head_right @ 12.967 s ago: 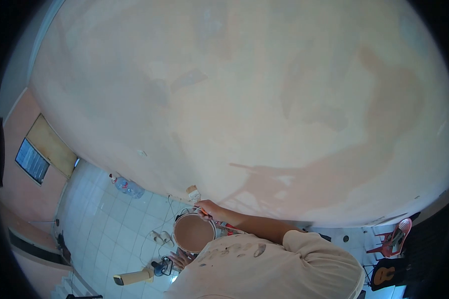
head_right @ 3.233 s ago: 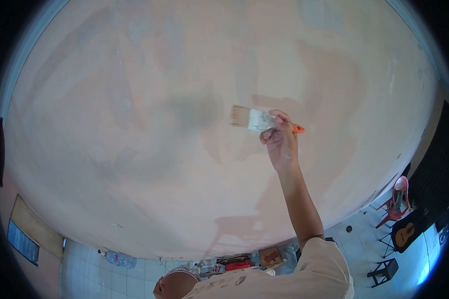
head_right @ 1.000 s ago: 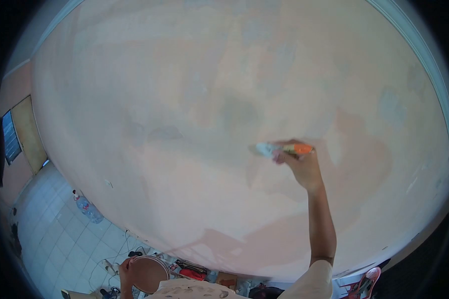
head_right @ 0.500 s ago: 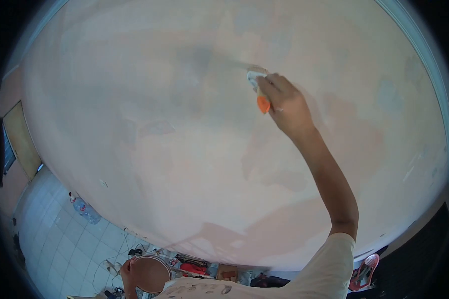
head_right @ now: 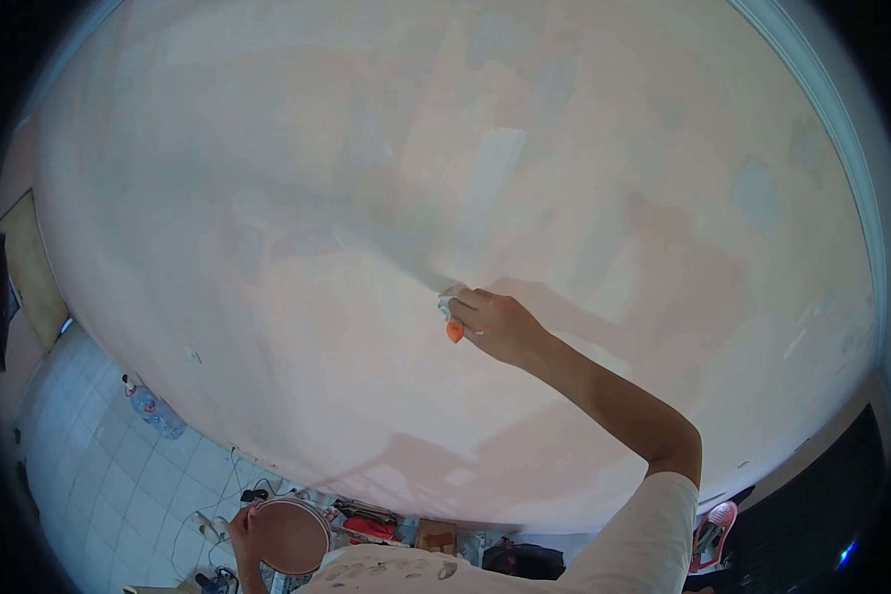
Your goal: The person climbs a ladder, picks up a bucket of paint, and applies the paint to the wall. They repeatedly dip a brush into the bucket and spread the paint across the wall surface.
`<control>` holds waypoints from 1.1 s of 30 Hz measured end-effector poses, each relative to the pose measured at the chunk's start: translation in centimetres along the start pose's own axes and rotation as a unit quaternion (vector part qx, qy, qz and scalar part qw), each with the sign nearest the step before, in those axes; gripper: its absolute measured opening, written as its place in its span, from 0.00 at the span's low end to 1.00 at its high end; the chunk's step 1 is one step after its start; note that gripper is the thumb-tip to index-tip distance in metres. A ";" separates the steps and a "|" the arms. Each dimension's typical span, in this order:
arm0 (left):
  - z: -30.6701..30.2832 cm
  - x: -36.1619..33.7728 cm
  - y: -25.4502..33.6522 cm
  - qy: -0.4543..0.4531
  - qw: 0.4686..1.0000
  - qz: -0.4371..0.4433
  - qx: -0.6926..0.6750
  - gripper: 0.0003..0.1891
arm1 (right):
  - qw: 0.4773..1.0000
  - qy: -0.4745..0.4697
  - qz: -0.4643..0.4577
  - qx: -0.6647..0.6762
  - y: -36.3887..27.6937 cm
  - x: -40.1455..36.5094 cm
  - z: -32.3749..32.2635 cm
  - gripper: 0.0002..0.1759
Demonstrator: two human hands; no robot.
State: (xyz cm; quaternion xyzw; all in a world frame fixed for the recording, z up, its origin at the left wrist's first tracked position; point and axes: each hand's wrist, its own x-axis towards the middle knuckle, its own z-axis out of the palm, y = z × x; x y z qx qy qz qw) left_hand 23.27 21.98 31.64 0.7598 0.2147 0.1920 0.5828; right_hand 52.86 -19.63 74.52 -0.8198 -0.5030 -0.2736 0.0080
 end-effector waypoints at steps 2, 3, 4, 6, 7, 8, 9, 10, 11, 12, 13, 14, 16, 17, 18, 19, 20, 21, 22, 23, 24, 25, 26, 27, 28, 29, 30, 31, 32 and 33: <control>-0.1 0.0 -0.4 0.003 1.000 0.005 0.000 0.22 | 0.999 -0.002 0.019 0.038 0.6 0.4 -0.6 0.12; -0.1 0.2 -0.4 0.006 1.000 0.010 -0.001 0.22 | 0.996 0.085 0.003 -0.014 2.2 0.6 -1.4 0.13; 0.2 0.3 -0.4 0.007 1.000 0.010 -0.003 0.22 | 0.983 0.169 -0.014 -0.065 3.9 1.0 -2.3 0.14; 0.6 0.0 0.3 0.012 0.998 -0.010 -0.063 0.21 | 0.957 0.264 -0.041 -0.110 3.8 3.6 -7.7 0.15; 0.6 -0.2 1.0 0.010 0.998 -0.012 -0.060 0.21 | 0.948 0.302 -0.017 -0.095 3.6 4.7 -9.6 0.12; 0.6 -0.2 1.8 0.009 0.999 -0.019 -0.040 0.21 | 0.948 0.306 0.012 -0.085 3.0 5.5 -11.1 0.16; 0.0 -0.4 2.3 0.005 1.000 -0.027 -0.014 0.21 | 0.949 0.304 0.024 -0.080 4.0 5.3 -11.0 0.16; -0.1 -0.5 2.0 0.002 1.000 -0.027 -0.009 0.21 | 0.950 0.277 0.001 -0.147 5.1 5.5 -11.0 0.20; -0.1 -0.5 1.7 0.005 1.000 -0.019 0.003 0.21 | 0.945 0.247 -0.023 -0.213 5.7 5.4 -10.9 0.23; -0.1 -0.4 1.6 0.010 1.000 -0.010 0.013 0.21 | 0.939 0.217 -0.035 -0.266 5.2 4.6 -10.1 0.27; -0.2 -0.4 1.5 0.010 1.000 -0.009 0.015 0.21 | 0.939 0.218 -0.034 -0.266 4.8 3.6 -8.9 0.27; -0.2 -0.5 2.0 0.009 1.000 -0.015 0.008 0.21 | 0.941 0.194 -0.037 -0.274 4.6 2.5 -7.3 0.27; -0.1 -0.8 2.7 0.007 1.000 -0.024 0.000 0.21 | 0.944 0.160 -0.052 -0.283 3.6 0.8 -4.6 0.25; -0.1 -0.8 3.1 0.007 1.000 -0.015 0.007 0.21 | 0.945 0.150 -0.061 -0.286 2.9 0.2 -3.5 0.25; -0.2 -0.8 3.2 0.007 1.000 -0.005 0.014 0.22 | 0.945 0.149 -0.059 -0.286 2.3 -0.6 -2.5 0.25; -0.2 -0.6 3.0 0.004 1.000 -0.004 0.015 0.22 | 0.961 0.130 -0.049 -0.241 1.8 -1.3 -1.5 0.25; -0.3 -0.6 2.6 0.003 1.000 -0.006 0.019 0.22 | 0.974 0.111 -0.039 -0.194 1.4 -1.9 -0.6 0.26; -0.3 -0.6 2.4 0.001 1.000 -0.008 0.023 0.21 | 0.974 0.109 -0.037 -0.194 1.1 -2.5 0.2 0.26; -0.3 -0.6 2.3 -0.001 1.000 -0.009 0.023 0.21 | 0.980 0.089 -0.031 -0.176 0.8 -2.9 0.9 0.25; -0.2 -0.6 2.5 0.004 1.000 -0.015 0.008 0.21 | 0.985 0.069 -0.025 -0.158 0.4 -3.3 1.2 0.25; -0.1 -0.7 2.7 0.010 1.000 -0.021 -0.007 0.21 | 0.995 0.031 0.032 -0.085 0.1 -3.6 1.1 0.26; 0.0 -0.7 2.9 0.010 1.000 -0.021 -0.007 0.21 | 0.995 0.031 0.032 -0.084 0.2 -3.5 0.7 0.26; 0.1 -0.7 3.1 0.008 1.000 -0.022 -0.007 0.20 | 0.996 0.076 0.027 -0.046 0.5 -2.9 -0.1 0.26; -0.1 -0.7 3.2 0.005 1.000 -0.023 -0.006 0.20 | 0.992 0.122 0.024 -0.006 0.7 -2.1 -1.1 0.25; -0.1 -0.7 3.0 0.006 1.000 -0.023 -0.002 0.20 | 0.990 0.128 0.044 -0.033 1.1 -1.3 -2.6 0.22; 0.0 -0.6 2.7 0.007 1.000 -0.013 0.007 0.20 | 0.980 0.188 0.011 -0.071 1.6 0.2 -4.2 0.19; -0.1 -0.5 2.5 0.007 1.000 -0.003 0.018 0.20 | 0.972 0.216 0.010 -0.094 1.8 1.7 -6.0 0.18; -0.3 -0.6 2.9 0.005 1.000 -0.002 0.023 0.20 | 0.961 0.251 0.001 -0.119 1.8 3.5 -7.8 0.16; -0.2 -0.6 3.5 0.000 1.000 -0.017 0.023 0.20 | 0.959 0.258 0.022 -0.115 1.8 5.0 -9.2 0.20; -0.3 -0.7 3.9 -0.005 0.999 -0.031 0.023 0.20 | 0.959 0.258 0.027 -0.113 2.2 6.2 -9.8 0.20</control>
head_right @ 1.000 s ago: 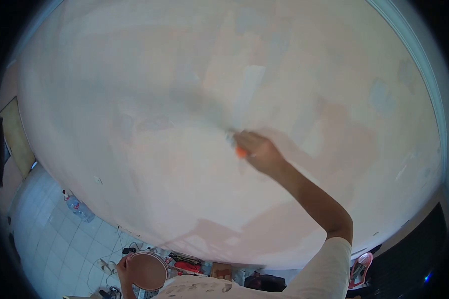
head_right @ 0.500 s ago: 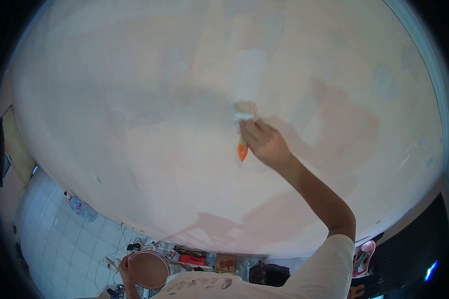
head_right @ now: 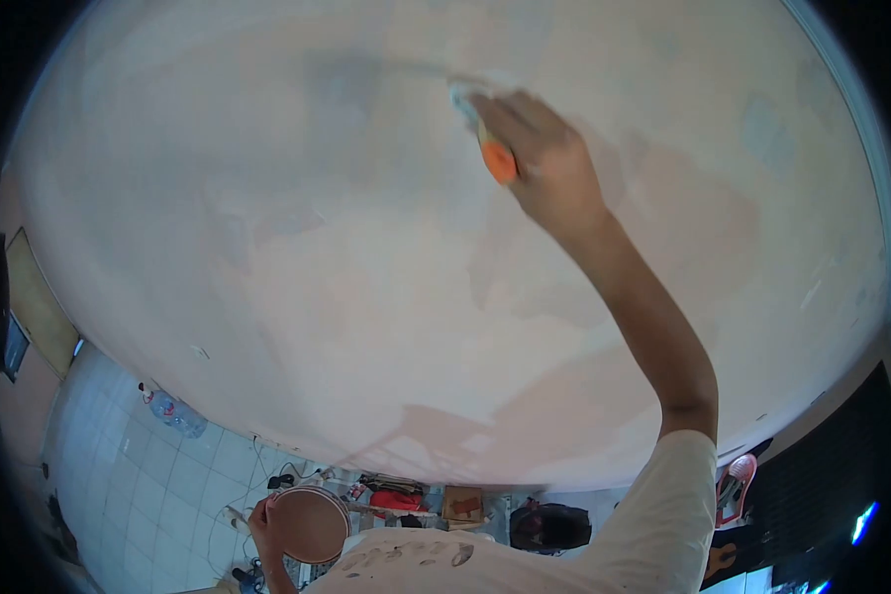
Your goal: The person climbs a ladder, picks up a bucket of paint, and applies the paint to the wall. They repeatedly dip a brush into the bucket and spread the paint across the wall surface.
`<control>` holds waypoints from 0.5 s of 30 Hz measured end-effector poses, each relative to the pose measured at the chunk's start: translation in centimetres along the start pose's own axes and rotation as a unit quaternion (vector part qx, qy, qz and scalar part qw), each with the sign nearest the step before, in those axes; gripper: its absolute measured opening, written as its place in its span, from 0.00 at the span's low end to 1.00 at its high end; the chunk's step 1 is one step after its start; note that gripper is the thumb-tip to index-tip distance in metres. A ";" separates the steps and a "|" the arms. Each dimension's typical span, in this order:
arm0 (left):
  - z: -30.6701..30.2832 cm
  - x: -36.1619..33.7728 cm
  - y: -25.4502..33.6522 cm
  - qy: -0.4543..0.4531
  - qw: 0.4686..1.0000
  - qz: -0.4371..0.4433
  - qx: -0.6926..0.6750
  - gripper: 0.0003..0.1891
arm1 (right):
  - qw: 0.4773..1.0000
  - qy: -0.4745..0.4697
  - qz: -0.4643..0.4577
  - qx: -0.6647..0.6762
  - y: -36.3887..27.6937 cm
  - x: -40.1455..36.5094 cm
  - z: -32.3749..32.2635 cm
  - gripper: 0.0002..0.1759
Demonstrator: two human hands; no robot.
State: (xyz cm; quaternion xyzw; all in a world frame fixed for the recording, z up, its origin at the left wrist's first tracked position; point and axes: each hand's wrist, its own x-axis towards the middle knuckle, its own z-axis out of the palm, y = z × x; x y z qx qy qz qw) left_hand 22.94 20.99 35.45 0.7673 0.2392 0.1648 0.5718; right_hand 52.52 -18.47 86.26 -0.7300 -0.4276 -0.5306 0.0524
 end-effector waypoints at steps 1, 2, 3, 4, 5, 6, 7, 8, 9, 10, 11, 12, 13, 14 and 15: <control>-0.1 0.1 0.0 0.000 1.000 0.001 0.003 0.20 | 0.999 0.019 -0.008 -0.026 0.4 1.2 0.3 0.20; 0.0 0.2 -0.2 0.004 1.000 0.009 -0.005 0.20 | 0.998 0.037 -0.018 -0.051 0.5 1.9 0.6 0.21; 0.1 0.0 -0.4 0.009 1.000 0.015 -0.013 0.20 | 0.998 0.035 -0.018 -0.050 0.6 1.5 1.3 0.21; 0.2 0.0 -0.6 0.009 1.000 0.014 -0.014 0.20 | 0.993 0.015 -0.059 -0.097 0.8 0.5 2.7 0.23; 0.3 0.0 -0.8 0.013 0.999 0.015 -0.024 0.20 | 0.985 -0.004 -0.101 -0.142 1.1 -0.5 4.2 0.25; 0.4 0.0 -0.9 0.017 0.999 0.017 -0.036 0.20 | 0.985 -0.023 -0.112 -0.130 0.7 -1.9 5.4 0.24; 0.4 0.0 -0.9 0.020 0.999 0.015 -0.040 0.20 | 0.984 -0.041 -0.124 -0.118 -0.1 -3.8 6.4 0.23; 0.4 -0.1 -0.7 0.016 0.999 0.002 -0.051 0.19 | 0.988 -0.063 -0.119 -0.070 -1.0 -5.6 7.3 0.21; 0.4 -0.1 -0.5 0.011 0.998 -0.009 -0.063 0.19 | 0.990 -0.084 -0.114 -0.022 -1.9 -7.4 8.1 0.20; 0.5 0.0 -0.5 0.014 0.997 -0.008 -0.069 0.19 | 0.986 -0.104 -0.127 -0.022 -2.8 -9.0 8.8 0.16; 0.6 0.0 -0.6 0.015 0.998 0.003 -0.063 0.19 | 0.967 -0.151 -0.189 -0.082 -4.0 -9.5 8.5 0.13; 0.5 0.0 -0.6 0.015 0.998 0.014 -0.054 0.18 | 0.964 -0.190 -0.180 -0.058 -4.9 -10.5 9.0 0.12; 0.4 0.0 -0.5 0.016 0.998 0.015 -0.054 0.18 | 0.959 -0.247 -0.140 -0.013 -5.1 -11.3 9.1 0.13; 0.3 -0.1 -0.3 0.013 0.999 0.010 -0.033 0.19 | 0.947 -0.303 -0.099 0.032 -5.3 -11.4 9.1 0.14; 0.2 -0.1 -0.3 0.010 1.000 0.004 -0.013 0.20 | 0.948 -0.301 -0.100 0.033 -5.5 -10.1 8.5 0.14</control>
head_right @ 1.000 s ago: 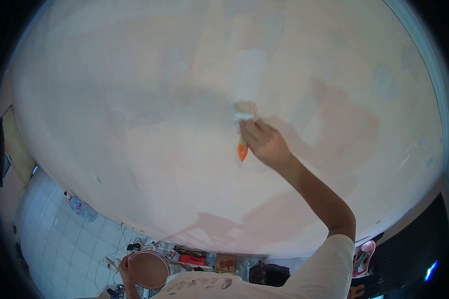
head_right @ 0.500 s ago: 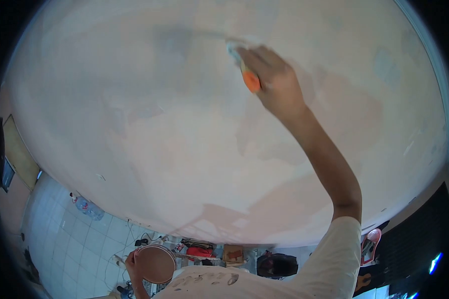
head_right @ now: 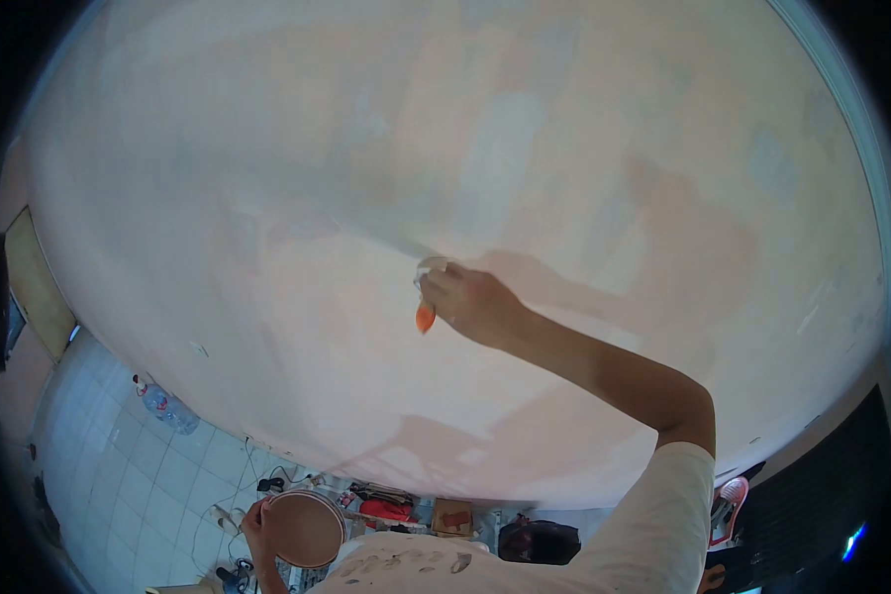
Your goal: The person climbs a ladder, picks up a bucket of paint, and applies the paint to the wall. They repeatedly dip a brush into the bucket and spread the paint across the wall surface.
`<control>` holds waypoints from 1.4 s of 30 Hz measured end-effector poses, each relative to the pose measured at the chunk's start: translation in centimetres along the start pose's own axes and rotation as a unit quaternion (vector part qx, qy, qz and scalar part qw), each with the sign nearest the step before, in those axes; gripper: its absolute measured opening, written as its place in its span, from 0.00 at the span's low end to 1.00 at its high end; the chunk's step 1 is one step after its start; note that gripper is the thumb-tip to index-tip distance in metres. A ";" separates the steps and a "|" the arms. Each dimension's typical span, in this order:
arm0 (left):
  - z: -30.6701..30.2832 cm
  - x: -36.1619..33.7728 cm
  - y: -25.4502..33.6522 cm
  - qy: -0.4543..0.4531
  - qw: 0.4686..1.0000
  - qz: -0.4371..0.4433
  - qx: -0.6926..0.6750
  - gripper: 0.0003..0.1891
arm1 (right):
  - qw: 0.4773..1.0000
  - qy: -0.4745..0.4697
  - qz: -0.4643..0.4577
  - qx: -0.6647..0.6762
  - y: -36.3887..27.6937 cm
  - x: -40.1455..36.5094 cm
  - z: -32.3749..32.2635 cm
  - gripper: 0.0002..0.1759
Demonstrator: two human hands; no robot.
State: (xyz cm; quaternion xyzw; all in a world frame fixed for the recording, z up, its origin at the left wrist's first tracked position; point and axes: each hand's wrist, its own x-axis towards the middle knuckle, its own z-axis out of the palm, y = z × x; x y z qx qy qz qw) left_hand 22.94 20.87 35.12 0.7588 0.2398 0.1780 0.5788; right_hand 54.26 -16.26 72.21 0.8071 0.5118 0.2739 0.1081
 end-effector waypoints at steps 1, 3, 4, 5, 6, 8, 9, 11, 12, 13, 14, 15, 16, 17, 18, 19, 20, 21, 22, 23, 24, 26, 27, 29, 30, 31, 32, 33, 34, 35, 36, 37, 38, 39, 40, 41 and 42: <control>0.1 0.2 -0.5 0.002 1.000 -0.001 0.000 0.20 | 0.995 0.097 -0.001 0.036 0.6 0.9 -1.6 0.17; 0.3 0.4 -2.2 0.012 0.999 0.015 -0.042 0.18 | 0.969 0.247 -0.018 -0.025 3.1 3.0 -4.5 0.25; 0.2 0.4 -2.6 0.009 0.999 0.012 -0.038 0.18 | 0.953 0.291 -0.014 -0.076 4.5 4.2 -6.3 0.28; 0.2 0.4 -2.9 0.006 0.999 0.004 -0.038 0.18 | 0.957 0.287 0.023 -0.028 4.9 5.5 -9.2 0.28; 0.1 0.4 -2.9 0.003 0.999 -0.002 -0.038 0.19 | 0.958 0.277 0.059 -0.050 5.1 6.7 -11.3 0.23; 0.0 0.3 -2.1 -0.001 1.000 0.002 -0.031 0.19 | 0.955 0.285 0.041 -0.071 6.6 8.0 -11.0 0.20; -0.1 0.2 -1.7 -0.003 1.000 0.006 -0.028 0.19 | 0.951 0.293 0.020 -0.094 6.9 8.3 -10.6 0.17; -0.1 0.0 -1.1 -0.001 1.000 0.013 -0.014 0.19 | 0.959 0.216 -0.038 -0.180 7.0 7.4 -7.2 0.14; -0.1 0.0 -0.9 0.000 1.000 0.020 -0.001 0.19 | 0.971 0.159 -0.041 -0.176 6.3 6.6 -5.4 0.18; 0.0 0.1 -0.7 0.003 1.000 0.018 -0.003 0.19 | 0.964 0.147 -0.098 -0.198 5.4 6.0 -3.8 0.16; 0.1 0.1 -0.6 0.008 1.000 0.009 -0.012 0.19 | 0.967 0.093 -0.109 -0.209 4.4 5.3 -2.7 0.14; 0.2 -0.1 -0.6 0.012 1.000 0.001 -0.022 0.19 | 0.970 0.055 -0.121 -0.205 3.3 4.7 -1.9 0.15; 0.1 -0.3 -0.7 0.013 1.000 0.000 -0.024 0.19 | 0.982 0.013 -0.114 -0.150 2.6 4.1 -1.2 0.15; 0.1 -0.3 -0.7 0.010 1.000 -0.009 -0.019 0.19 | 0.990 -0.027 -0.105 -0.095 1.7 4.2 -1.7 0.15; 0.0 0.0 -0.6 0.006 1.000 -0.014 -0.013 0.19 | 0.989 -0.024 -0.104 -0.099 1.4 4.3 -2.5 0.15; -0.1 0.3 -0.8 0.007 1.000 -0.009 -0.015 0.19 | 0.998 -0.016 -0.014 0.067 1.1 4.4 -3.5 0.10; 0.0 0.3 -1.2 0.007 0.999 -0.006 -0.032 0.19 | 0.970 -0.007 0.074 0.230 1.0 4.7 -4.6 0.06; 0.2 0.2 -1.3 0.007 0.999 -0.006 -0.047 0.20 | 0.971 -0.006 0.072 0.227 2.1 5.1 -4.4 0.06; 0.4 0.2 -1.3 0.007 0.999 -0.005 -0.047 0.20 | 0.957 0.060 0.106 0.263 4.3 5.7 -3.8 0.07; 0.3 0.2 -1.2 0.005 0.999 -0.007 -0.041 0.20 | 0.935 0.126 0.141 0.300 6.4 6.3 -3.7 0.08; 0.0 0.1 -1.0 0.002 0.999 -0.010 -0.032 0.20 | 0.945 0.146 0.129 0.262 8.2 6.9 -4.8 0.08; 0.0 0.2 -0.7 0.002 1.000 0.000 -0.029 0.20 | 0.958 0.191 0.115 0.182 9.2 7.9 -8.2 0.10; 0.1 0.2 -0.6 0.004 0.999 0.008 -0.033 0.20 | 0.961 0.214 0.109 0.139 8.8 8.3 -10.2 0.10; 0.1 0.2 -0.8 0.004 0.999 -0.006 -0.038 0.20 | 0.963 0.232 0.113 0.078 7.7 9.0 -12.7 0.11; 0.1 0.1 -0.9 0.004 0.999 -0.017 -0.046 0.20 | 0.961 0.249 0.116 0.014 7.5 9.2 -13.1 0.12; 0.1 0.2 -1.1 0.003 0.999 -0.019 -0.044 0.20 | 0.962 0.247 0.118 0.016 7.9 9.1 -12.6 0.12; 0.1 0.3 -1.2 0.003 0.999 -0.011 -0.041 0.20 | 0.959 0.274 0.039 -0.066 8.5 9.1 -11.7 0.13; 0.1 0.2 -1.2 0.004 0.999 -0.003 -0.040 0.19 | 0.942 0.297 -0.042 -0.148 8.9 8.9 -10.7 0.14; 0.0 0.1 -1.0 0.003 0.999 -0.004 -0.039 0.19 | 0.943 0.296 -0.041 -0.147 8.9 8.2 -9.0 0.14; 0.0 0.0 -0.7 0.005 0.999 -0.003 -0.035 0.19 | 0.950 0.249 -0.064 -0.178 8.3 7.1 -6.7 0.18; 0.0 0.0 -0.5 0.007 0.999 -0.001 -0.032 0.19 | 0.953 0.201 -0.088 -0.210 7.4 6.1 -4.9 0.23; 0.1 0.0 -0.6 0.009 0.999 -0.001 -0.035 0.19 | 0.956 0.154 -0.106 -0.225 6.0 5.2 -3.9 0.19; 0.1 0.0 -0.8 0.009 0.999 -0.001 -0.036 0.19 | 0.968 0.112 -0.122 -0.191 4.9 4.3 -2.6 0.17; 0.2 0.0 -0.9 0.011 0.999 -0.001 -0.037 0.19 | 0.979 0.097 -0.110 -0.140 4.1 3.4 -1.0 0.17; 0.2 0.0 -0.7 0.014 0.999 -0.001 -0.040 0.19 | 0.991 0.067 -0.082 -0.081 3.2 2.6 0.0 0.17; 0.0 -0.1 -0.2 0.009 1.000 0.003 -0.025 0.20 | 0.990 0.069 -0.086 -0.082 2.2 2.2 -0.7 0.17; 0.0 -0.1 0.1 0.005 1.000 0.008 -0.008 0.20 | 0.997 0.050 -0.012 0.055 1.2 2.2 -2.0 0.16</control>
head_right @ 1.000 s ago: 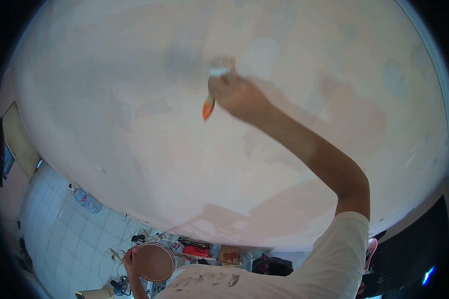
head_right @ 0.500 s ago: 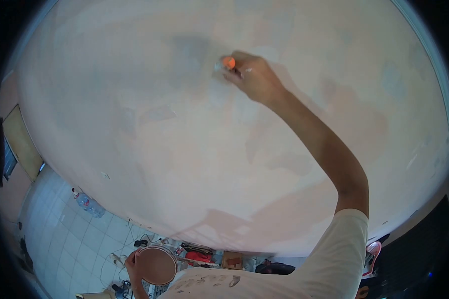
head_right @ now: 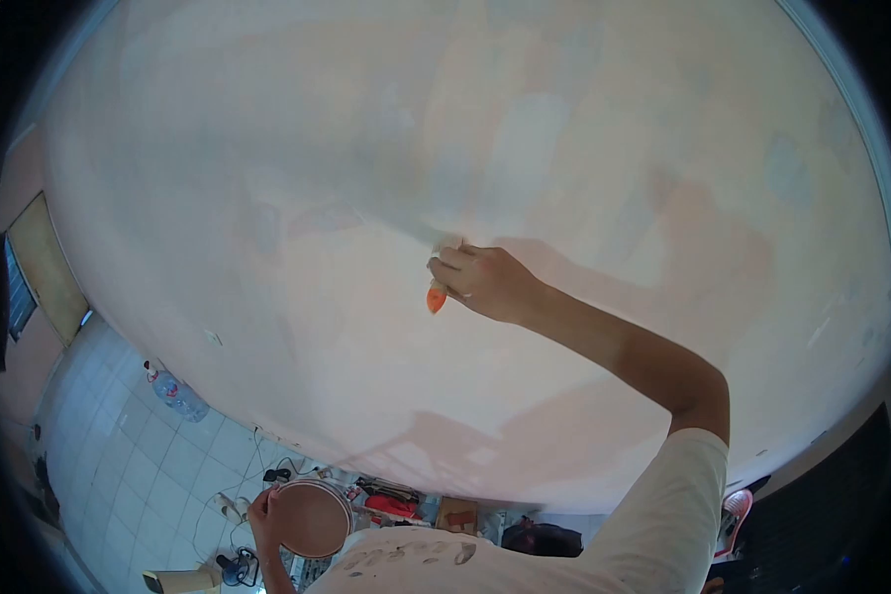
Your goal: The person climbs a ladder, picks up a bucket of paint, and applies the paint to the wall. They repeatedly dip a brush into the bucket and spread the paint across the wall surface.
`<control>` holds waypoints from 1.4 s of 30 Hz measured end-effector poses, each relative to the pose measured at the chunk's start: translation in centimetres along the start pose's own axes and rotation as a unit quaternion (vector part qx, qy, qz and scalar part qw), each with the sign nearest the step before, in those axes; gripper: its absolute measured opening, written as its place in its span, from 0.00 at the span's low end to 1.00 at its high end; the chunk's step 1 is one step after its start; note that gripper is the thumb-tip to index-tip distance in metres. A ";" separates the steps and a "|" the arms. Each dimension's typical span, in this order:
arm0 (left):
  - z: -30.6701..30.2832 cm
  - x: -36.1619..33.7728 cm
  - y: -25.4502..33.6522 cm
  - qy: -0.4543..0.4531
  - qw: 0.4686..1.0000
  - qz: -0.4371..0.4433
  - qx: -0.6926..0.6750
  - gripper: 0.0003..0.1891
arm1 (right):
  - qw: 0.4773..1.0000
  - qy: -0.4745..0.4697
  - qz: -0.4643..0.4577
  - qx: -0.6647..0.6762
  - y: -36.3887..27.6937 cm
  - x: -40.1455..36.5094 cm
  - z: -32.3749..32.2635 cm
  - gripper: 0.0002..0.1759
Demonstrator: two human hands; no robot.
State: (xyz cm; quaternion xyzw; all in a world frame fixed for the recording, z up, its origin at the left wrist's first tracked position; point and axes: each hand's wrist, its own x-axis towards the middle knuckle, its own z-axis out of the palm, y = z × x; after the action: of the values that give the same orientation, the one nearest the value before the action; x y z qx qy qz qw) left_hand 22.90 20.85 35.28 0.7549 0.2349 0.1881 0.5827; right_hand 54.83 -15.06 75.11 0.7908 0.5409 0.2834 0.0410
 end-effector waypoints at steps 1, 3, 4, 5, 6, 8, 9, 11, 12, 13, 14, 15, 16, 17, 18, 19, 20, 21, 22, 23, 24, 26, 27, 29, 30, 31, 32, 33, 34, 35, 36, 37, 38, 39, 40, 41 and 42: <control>0.0 0.2 -0.2 0.005 1.000 0.002 -0.003 0.20 | 0.988 -0.015 0.080 0.133 -0.5 0.4 -0.9 0.14; 0.1 0.3 -1.1 0.004 1.000 -0.001 0.000 0.20 | 0.965 0.000 0.169 0.198 0.2 2.1 -1.4 0.12; 0.2 0.4 -1.4 0.001 1.000 -0.002 0.003 0.20 | 0.952 0.056 0.194 0.229 1.2 3.0 -1.4 0.12; 0.4 0.5 -1.8 0.005 1.000 0.003 -0.009 0.20 | 0.934 0.113 0.220 0.258 2.3 3.9 -1.5 0.12; 0.3 0.5 -1.9 0.010 1.000 0.007 -0.021 0.19 | 0.905 0.123 0.261 0.314 3.5 4.9 -1.4 0.11; 0.0 0.3 -1.3 0.001 1.000 -0.003 -0.008 0.19 | 0.868 0.133 0.300 0.371 5.0 6.3 -1.5 0.10; -0.1 0.3 -1.0 -0.003 1.000 -0.014 0.000 0.19 | 0.909 0.169 0.245 0.292 5.0 7.1 -2.2 0.09; -0.2 0.2 -0.9 0.001 1.000 -0.007 0.001 0.19 | 0.939 0.201 0.183 0.212 4.2 8.1 -3.5 0.10; -0.1 0.2 -0.8 0.002 1.000 0.003 0.000 0.19 | 0.959 0.218 0.135 0.124 3.3 8.1 -4.3 0.12; 0.0 0.1 -0.8 0.004 1.000 -0.001 0.000 0.19 | 0.968 0.233 0.087 0.035 2.9 8.0 -4.5 0.15; 0.1 0.0 -0.7 0.007 1.000 -0.007 -0.012 0.19 | 0.969 0.228 0.086 0.038 2.9 7.9 -4.0 0.15; 0.2 -0.1 -0.6 0.009 1.000 -0.012 -0.023 0.19 | 0.969 0.241 0.026 -0.045 3.0 7.6 -3.3 0.17; 0.1 -0.2 -0.3 0.007 1.000 -0.015 -0.024 0.19 | 0.958 0.252 -0.034 -0.129 3.3 7.2 -2.5 0.19; 0.0 -0.2 0.1 0.000 1.000 -0.026 -0.016 0.19 | 0.959 0.250 -0.033 -0.129 3.3 6.5 -1.2 0.19; -0.1 -0.2 0.3 -0.005 0.999 -0.035 -0.009 0.19 | 0.964 0.188 -0.066 -0.178 3.1 5.4 0.4 0.21; 0.1 -0.1 0.0 -0.005 0.999 -0.035 -0.011 0.19 | 0.961 0.126 -0.099 -0.225 2.6 4.5 1.7 0.23; 0.3 0.0 -0.3 0.001 0.999 -0.024 -0.031 0.19 | 0.961 0.126 -0.101 -0.226 1.8 3.8 2.6 0.23; 0.4 0.0 -0.6 0.008 0.999 -0.012 -0.051 0.19 | 0.982 0.080 -0.077 -0.154 0.7 3.3 3.4 0.17; 0.4 0.0 -0.8 0.009 0.999 -0.012 -0.052 0.19 | 0.995 0.034 -0.053 -0.079 0.2 3.1 3.8 0.11; 0.2 0.1 -0.9 0.003 0.999 -0.010 -0.042 0.19 | 0.995 0.036 -0.054 -0.079 0.1 3.3 3.6 0.11; 0.1 0.1 -1.0 -0.003 0.999 -0.009 -0.033 0.19 | 0.992 0.061 0.059 0.093 0.3 3.7 3.1 0.07; 0.3 0.1 -1.0 0.000 0.999 -0.005 -0.032 0.18 | 0.916 0.173 0.150 0.328 3.3 5.2 3.7 0.06; 0.2 0.1 -0.8 -0.002 1.000 -0.001 -0.029 0.18 | 0.929 0.177 0.163 0.283 4.5 5.8 1.6 0.03; 0.1 -0.1 -0.1 0.000 1.000 -0.001 -0.014 0.18 | 0.926 0.219 0.149 0.267 4.6 6.7 -1.8 0.03; 0.1 0.0 0.1 0.004 1.000 -0.001 -0.003 0.18 | 0.951 0.226 0.137 0.164 3.8 7.1 -4.0 0.05; 0.2 0.1 0.3 0.006 1.000 -0.002 -0.004 0.18 | 0.964 0.228 0.122 0.058 3.4 7.5 -5.1 0.08; 0.2 0.0 0.5 0.004 1.000 -0.012 -0.014 0.18 | 0.965 0.226 0.122 0.061 3.3 7.7 -5.1 0.08; 0.1 -0.2 0.6 0.000 0.999 -0.023 -0.023 0.19 | 0.963 0.264 0.057 -0.025 3.3 7.8 -5.0 0.10; 0.0 -0.3 0.4 -0.003 0.999 -0.025 -0.021 0.19 | 0.948 0.298 -0.007 -0.112 3.3 7.6 -4.9 0.13; 0.1 -0.2 0.2 -0.002 1.000 -0.019 -0.023 0.19 | 0.949 0.296 -0.004 -0.111 3.4 7.0 -3.6 0.13; 0.1 -0.2 0.1 0.000 1.000 -0.013 -0.027 0.19 | 0.958 0.240 -0.033 -0.150 3.6 5.9 -1.1 0.17; 0.2 -0.2 0.3 -0.001 1.000 -0.014 -0.027 0.19 | 0.963 0.183 -0.063 -0.188 3.6 4.8 1.2 0.21; 0.2 -0.3 0.8 0.003 0.999 -0.019 -0.028 0.19 | 0.976 0.127 -0.069 -0.162 2.8 3.8 3.3 0.19; 0.3 -0.4 1.0 0.007 0.999 -0.023 -0.029 0.19 | 0.985 0.071 -0.074 -0.136 1.3 2.8 4.9 0.18; 0.4 0.0 -0.3 0.008 0.999 -0.023 -0.030 0.19 | 0.995 0.037 -0.045 -0.080 -0.3 2.2 5.8 0.13; 0.3 0.8 -2.5 0.039 0.991 0.115 0.064 0.19 | 1.000 0.005 -0.015 -0.023 -1.9 1.4 6.5 0.10; 0.1 1.1 -2.8 0.069 0.953 0.250 0.156 0.19 | 1.000 0.006 -0.014 -0.021 -3.3 0.5 7.2 0.10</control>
State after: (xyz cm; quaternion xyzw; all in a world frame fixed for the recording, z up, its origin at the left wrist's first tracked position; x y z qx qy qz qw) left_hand 23.48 22.00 32.52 0.8563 0.1047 0.3403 0.3742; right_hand 55.78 -11.59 68.08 0.7805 0.5461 0.2987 0.0587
